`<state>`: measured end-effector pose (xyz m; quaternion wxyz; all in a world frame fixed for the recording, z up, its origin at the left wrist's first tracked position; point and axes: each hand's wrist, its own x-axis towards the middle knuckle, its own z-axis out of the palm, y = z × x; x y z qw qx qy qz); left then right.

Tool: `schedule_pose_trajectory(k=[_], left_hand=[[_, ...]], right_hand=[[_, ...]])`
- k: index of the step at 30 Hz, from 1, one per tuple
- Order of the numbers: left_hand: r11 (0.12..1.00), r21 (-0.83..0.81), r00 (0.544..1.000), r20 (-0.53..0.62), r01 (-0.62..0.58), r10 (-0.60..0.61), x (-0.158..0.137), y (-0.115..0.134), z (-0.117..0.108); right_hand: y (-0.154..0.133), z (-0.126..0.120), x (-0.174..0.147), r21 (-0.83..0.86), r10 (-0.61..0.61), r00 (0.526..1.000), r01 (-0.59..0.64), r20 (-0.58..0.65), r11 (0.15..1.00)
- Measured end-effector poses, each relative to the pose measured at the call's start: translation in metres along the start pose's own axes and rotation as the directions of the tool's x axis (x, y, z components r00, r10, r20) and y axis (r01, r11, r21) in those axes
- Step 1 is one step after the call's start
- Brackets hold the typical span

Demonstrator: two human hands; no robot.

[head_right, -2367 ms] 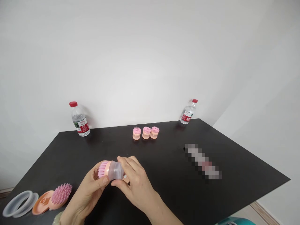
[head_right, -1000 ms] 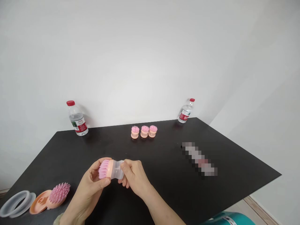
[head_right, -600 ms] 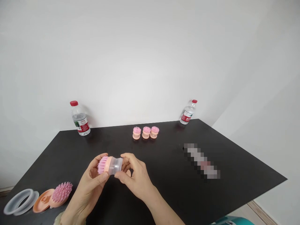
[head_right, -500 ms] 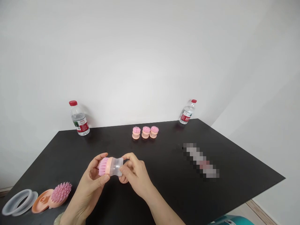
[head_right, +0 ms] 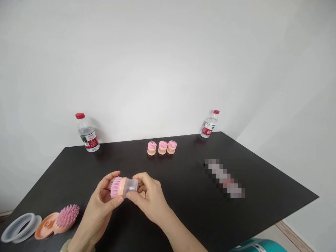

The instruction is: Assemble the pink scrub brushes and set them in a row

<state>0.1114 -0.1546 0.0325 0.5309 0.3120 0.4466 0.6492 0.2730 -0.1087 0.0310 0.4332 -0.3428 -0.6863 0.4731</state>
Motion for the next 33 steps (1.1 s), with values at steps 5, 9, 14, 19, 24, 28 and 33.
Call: schedule_pose_trajectory(k=[5, 9, 14, 19, 24, 28, 33], left_hand=[[1.000, -0.015, 0.998, -0.064, -0.021, 0.020, 0.004, -0.006, -0.001], [0.991, -0.131, 0.994, -0.106, -0.001, -0.013, 0.008, -0.009, -0.001], [0.959, -0.280, 0.994, -0.092, 0.035, -0.063, 0.010, -0.006, -0.001], [0.903, -0.406, 0.986, -0.024, 0.144, -0.168, 0.012, -0.006, -0.001], [0.868, -0.465, 0.969, -0.080, 0.173, -0.235, 0.013, -0.005, -0.001], [0.834, -0.511, 0.960, -0.055, 0.208, -0.274, 0.010, -0.002, 0.002], [0.760, -0.566, 0.938, 0.074, 0.320, -0.339, 0.006, -0.005, 0.004]], right_hand=[[0.008, -0.001, 0.004, 0.105, 0.072, 0.995, -0.079, 0.072, 0.991], [0.012, -0.015, 0.005, -0.157, 0.125, 0.991, -0.115, 0.057, 0.981], [0.014, -0.019, 0.005, -0.583, 0.146, 0.957, 0.029, 0.251, 0.812], [0.027, -0.006, 0.007, -0.695, 0.148, 0.949, 0.094, 0.280, 0.713], [0.030, -0.015, 0.011, -0.633, 0.123, 0.974, 0.026, 0.191, 0.774], [0.025, -0.024, 0.014, -0.270, 0.035, 0.997, -0.016, 0.067, 0.963], [0.017, -0.021, 0.012, 0.159, -0.078, 0.997, 0.079, -0.015, 0.984]])
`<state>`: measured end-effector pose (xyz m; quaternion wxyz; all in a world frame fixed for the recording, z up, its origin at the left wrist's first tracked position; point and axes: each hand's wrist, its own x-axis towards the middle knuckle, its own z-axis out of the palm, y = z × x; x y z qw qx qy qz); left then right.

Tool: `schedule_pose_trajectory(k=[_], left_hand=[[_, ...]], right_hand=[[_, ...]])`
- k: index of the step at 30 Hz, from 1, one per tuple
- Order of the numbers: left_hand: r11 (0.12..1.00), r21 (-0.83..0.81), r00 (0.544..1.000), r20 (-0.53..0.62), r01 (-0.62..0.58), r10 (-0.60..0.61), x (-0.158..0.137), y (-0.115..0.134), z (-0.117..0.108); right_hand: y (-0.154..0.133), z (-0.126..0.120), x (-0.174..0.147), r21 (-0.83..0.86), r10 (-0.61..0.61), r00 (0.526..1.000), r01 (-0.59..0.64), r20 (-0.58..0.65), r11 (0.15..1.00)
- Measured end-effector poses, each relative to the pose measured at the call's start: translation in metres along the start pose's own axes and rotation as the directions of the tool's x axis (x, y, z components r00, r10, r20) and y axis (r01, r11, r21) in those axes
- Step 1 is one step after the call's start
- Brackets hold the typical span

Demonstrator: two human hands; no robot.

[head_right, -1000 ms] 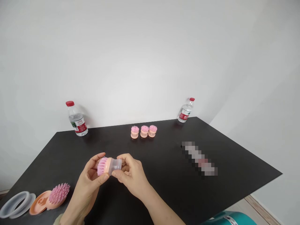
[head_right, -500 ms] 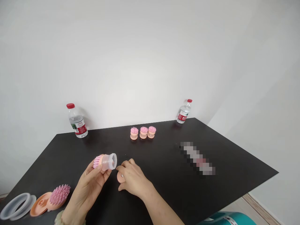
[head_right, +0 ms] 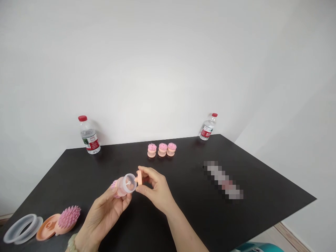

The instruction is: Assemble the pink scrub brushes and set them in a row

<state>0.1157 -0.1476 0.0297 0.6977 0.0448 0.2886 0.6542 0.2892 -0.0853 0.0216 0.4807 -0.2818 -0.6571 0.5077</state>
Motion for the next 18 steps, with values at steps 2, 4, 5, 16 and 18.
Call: schedule_pose_trajectory(k=[2, 4, 5, 16, 18], left_hand=[[1.000, 0.009, 1.000, 0.016, 0.019, -0.019, 0.000, -0.001, -0.002], [0.999, 0.028, 0.999, 0.022, 0.023, -0.023, 0.000, -0.003, -0.004], [0.999, 0.040, 0.999, 0.027, 0.022, -0.023, 0.001, -0.003, -0.005], [0.975, 0.220, 0.974, 0.224, -0.033, -0.017, -0.003, 0.000, -0.005], [0.969, 0.241, 0.971, 0.239, -0.047, -0.012, -0.003, 0.000, -0.005]], right_hand=[[-0.003, 0.002, -0.001, -0.083, -0.092, 0.995, 0.090, -0.022, 0.992], [-0.007, 0.004, -0.002, -0.166, -0.181, 0.983, 0.175, -0.022, 0.970], [-0.008, 0.005, -0.003, -0.200, -0.215, 0.977, 0.207, -0.017, 0.958], [-0.018, 0.004, -0.006, -0.378, -0.294, 0.954, 0.294, 0.057, 0.878], [-0.019, 0.003, -0.006, -0.384, -0.291, 0.955, 0.293, 0.064, 0.876]])
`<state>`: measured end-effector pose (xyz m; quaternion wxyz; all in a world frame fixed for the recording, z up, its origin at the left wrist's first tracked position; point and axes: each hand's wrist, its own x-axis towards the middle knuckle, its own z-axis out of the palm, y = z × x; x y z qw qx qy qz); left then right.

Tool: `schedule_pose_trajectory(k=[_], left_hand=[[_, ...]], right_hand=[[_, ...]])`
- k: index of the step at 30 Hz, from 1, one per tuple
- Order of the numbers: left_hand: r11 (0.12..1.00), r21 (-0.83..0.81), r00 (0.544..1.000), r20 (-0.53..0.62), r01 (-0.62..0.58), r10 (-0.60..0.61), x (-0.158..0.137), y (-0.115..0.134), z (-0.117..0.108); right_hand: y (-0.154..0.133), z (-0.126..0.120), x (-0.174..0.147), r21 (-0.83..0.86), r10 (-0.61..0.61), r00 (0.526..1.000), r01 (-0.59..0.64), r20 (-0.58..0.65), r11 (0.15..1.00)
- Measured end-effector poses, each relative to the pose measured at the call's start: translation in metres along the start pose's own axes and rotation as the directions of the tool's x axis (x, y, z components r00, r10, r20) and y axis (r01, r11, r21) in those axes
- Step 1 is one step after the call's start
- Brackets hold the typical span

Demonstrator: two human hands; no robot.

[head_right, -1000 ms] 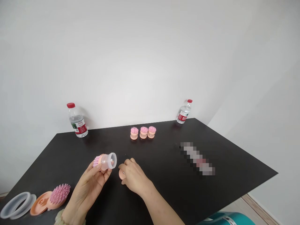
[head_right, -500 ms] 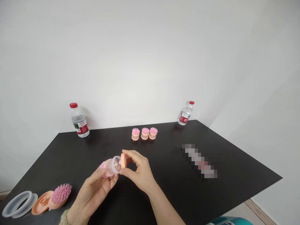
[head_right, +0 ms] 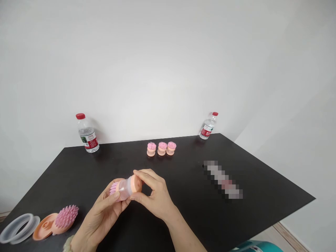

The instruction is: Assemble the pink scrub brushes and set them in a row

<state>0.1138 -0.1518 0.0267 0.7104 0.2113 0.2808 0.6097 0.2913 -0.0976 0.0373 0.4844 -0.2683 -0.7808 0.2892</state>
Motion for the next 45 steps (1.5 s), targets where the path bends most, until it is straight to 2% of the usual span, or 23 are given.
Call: schedule_pose_trajectory(k=[13, 22, 30, 36, 38, 40, 43, 45], left_hand=[[0.995, 0.095, 1.000, 0.024, -0.022, 0.020, -0.001, 0.000, 0.000], [0.986, 0.160, 0.999, 0.038, -0.044, 0.039, -0.001, 0.001, 0.000], [0.998, 0.064, 1.000, 0.002, 0.016, -0.016, -0.001, -0.005, -0.002], [0.999, 0.045, 1.000, -0.003, 0.031, -0.030, -0.002, -0.006, -0.002], [0.995, 0.098, 0.999, 0.025, 0.017, -0.020, -0.003, -0.006, 0.000], [0.983, 0.184, 0.999, 0.031, -0.029, 0.024, -0.004, -0.007, 0.002], [0.938, 0.315, 0.989, 0.010, -0.141, 0.145, -0.004, -0.009, 0.004], [0.903, 0.379, 0.977, 0.011, -0.202, 0.214, -0.004, -0.010, 0.004]], right_hand=[[0.002, -0.001, 0.000, 0.077, 0.005, 1.000, -0.007, 0.029, 0.997], [0.004, -0.002, 0.000, 0.143, 0.052, 0.997, -0.059, 0.052, 0.988], [0.000, -0.007, 0.000, 0.095, -0.066, 0.994, 0.057, 0.087, 0.994], [-0.002, -0.007, 0.001, 0.045, -0.091, 0.992, 0.088, 0.089, 0.995], [-0.003, -0.004, 0.001, -0.011, -0.055, 0.997, 0.055, 0.052, 0.998], [-0.002, 0.000, 0.000, -0.073, 0.032, 0.999, -0.031, 0.010, 0.997], [0.001, 0.005, 0.000, -0.158, 0.153, 0.988, -0.154, -0.021, 0.975], [0.003, 0.006, 0.000, -0.200, 0.180, 0.984, -0.179, -0.014, 0.963]])
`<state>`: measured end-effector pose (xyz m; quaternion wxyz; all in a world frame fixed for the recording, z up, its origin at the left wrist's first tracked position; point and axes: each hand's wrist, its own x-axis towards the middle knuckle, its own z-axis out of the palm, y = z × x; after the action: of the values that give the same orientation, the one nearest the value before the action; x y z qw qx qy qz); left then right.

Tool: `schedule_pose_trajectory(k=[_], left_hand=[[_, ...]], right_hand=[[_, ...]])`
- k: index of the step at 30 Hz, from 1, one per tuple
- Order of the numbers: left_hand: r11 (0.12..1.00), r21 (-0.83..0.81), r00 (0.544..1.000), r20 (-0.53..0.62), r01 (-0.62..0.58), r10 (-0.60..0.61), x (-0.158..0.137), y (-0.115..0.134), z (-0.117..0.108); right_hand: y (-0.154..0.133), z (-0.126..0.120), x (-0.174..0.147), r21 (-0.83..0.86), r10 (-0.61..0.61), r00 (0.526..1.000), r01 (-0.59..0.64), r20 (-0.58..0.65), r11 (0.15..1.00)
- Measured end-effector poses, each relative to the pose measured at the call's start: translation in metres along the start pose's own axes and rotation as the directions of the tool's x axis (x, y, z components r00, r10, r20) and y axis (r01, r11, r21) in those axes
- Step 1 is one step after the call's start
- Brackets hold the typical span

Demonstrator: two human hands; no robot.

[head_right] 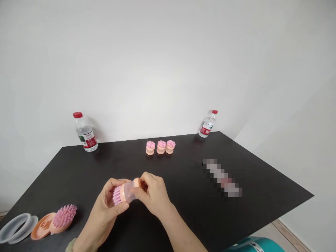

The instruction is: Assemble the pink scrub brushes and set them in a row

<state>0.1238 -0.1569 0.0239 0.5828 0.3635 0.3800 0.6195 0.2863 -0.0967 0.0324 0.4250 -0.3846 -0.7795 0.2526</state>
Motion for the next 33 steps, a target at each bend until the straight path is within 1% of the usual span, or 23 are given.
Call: schedule_pose_trajectory(k=[3, 5, 8, 10, 13, 15, 18, 21, 23, 29, 33], left_hand=[[0.999, 0.028, 0.999, -0.031, -0.026, 0.027, 0.0003, -0.0004, -0.0003], [1.000, 0.003, 0.999, -0.047, -0.012, 0.012, 0.0008, -0.0001, -0.0003], [0.999, -0.038, 0.998, -0.070, 0.002, -0.005, 0.0014, 0.0016, 0.0003], [0.998, -0.063, 0.997, -0.078, 0.004, -0.008, 0.0012, 0.0037, 0.0009], [0.997, -0.072, 0.997, -0.071, -0.001, -0.004, 0.0006, 0.0063, 0.0016], [0.999, -0.053, 0.998, -0.069, -0.008, 0.005, 0.0004, 0.0065, 0.0016], [1.000, -0.017, 0.997, -0.072, -0.016, 0.015, 0.0003, 0.0040, 0.0006], [1.000, -0.005, 0.998, -0.068, -0.011, 0.010, 0.0001, 0.0004, -0.0011], [1.000, -0.010, 0.998, -0.068, -0.008, 0.007, 0.0001, -0.0008, -0.0020], [1.000, 0.007, 0.996, -0.089, -0.027, 0.028, 0.0008, 0.0024, -0.0022], [0.998, 0.049, 0.996, -0.073, -0.041, 0.044, 0.0009, 0.0035, -0.0024]], right_hand=[[0.0040, 0.0000, 0.0002, 0.002, -0.009, 0.998, 0.009, 0.060, 1.000], [0.0066, -0.0014, -0.0002, 0.073, -0.026, 0.996, 0.020, 0.091, 0.997], [0.0085, -0.0040, -0.0014, 0.235, -0.072, 0.991, 0.043, 0.117, 0.971], [0.0078, -0.0055, -0.0024, 0.279, -0.111, 0.983, 0.066, 0.149, 0.958], [0.0053, -0.0066, -0.0032, 0.234, -0.121, 0.979, 0.080, 0.166, 0.969], [0.0039, -0.0066, -0.0028, 0.220, -0.095, 0.986, 0.063, 0.140, 0.974], [0.0032, -0.0058, -0.0013, 0.255, -0.044, 0.994, 0.016, 0.104, 0.967], [0.0039, -0.0045, -0.0002, 0.268, 0.028, 0.994, -0.056, 0.106, 0.962], [0.0048, -0.0039, 0.0000, 0.258, 0.056, 0.993, -0.082, 0.105, 0.963], [0.0047, -0.0050, -0.0008, 0.231, -0.026, 0.994, 0.002, 0.102, 0.973], [0.0028, -0.0055, -0.0008, 0.242, -0.013, 0.994, -0.013, 0.106, 0.970]])
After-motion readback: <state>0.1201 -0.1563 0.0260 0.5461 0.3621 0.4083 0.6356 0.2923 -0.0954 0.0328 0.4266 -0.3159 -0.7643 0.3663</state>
